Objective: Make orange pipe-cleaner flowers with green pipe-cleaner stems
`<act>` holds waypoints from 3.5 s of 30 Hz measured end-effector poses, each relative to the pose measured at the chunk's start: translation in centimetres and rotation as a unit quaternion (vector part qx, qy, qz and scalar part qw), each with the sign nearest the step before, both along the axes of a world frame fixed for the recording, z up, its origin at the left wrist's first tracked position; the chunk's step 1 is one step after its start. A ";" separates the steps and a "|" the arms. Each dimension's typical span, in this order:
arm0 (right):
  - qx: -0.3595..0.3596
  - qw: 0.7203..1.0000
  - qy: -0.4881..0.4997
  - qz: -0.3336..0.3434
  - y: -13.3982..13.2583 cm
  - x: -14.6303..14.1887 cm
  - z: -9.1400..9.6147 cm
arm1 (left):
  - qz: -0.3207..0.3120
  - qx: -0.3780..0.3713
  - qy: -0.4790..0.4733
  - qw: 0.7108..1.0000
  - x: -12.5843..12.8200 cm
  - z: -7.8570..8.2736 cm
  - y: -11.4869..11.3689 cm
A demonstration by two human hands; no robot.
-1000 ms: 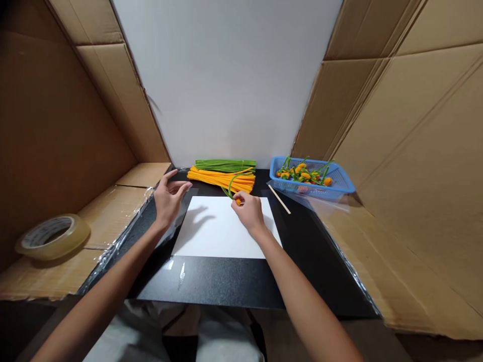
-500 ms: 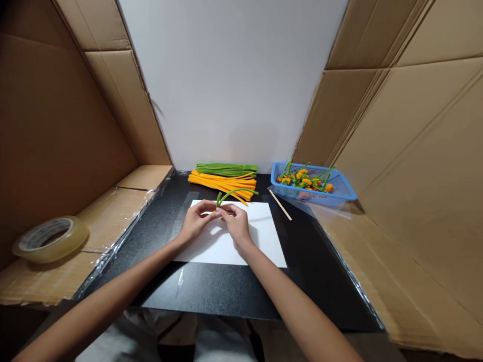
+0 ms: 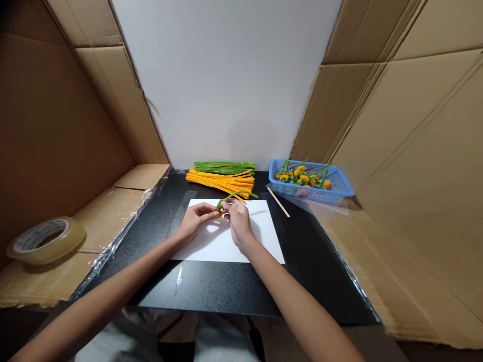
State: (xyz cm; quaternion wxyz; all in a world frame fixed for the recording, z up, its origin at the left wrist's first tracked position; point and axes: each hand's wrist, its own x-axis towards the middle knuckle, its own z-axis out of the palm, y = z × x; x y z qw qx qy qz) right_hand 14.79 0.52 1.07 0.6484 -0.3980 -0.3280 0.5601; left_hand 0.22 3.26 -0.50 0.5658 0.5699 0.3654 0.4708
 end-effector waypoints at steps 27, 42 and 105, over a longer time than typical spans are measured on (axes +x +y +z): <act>0.104 0.949 -0.296 0.012 0.3 1.3 0.4 | 0.029 0.078 -0.017 0.996 -0.4 -0.1 0.1; 0.190 0.845 -0.492 -0.092 -0.4 1.8 0.7 | 0.039 0.046 -0.019 0.998 -0.5 -0.1 0.5; 0.190 0.901 -0.373 -0.111 -0.8 0.0 0.3 | 0.026 0.016 -0.003 1.000 0.2 0.1 -0.5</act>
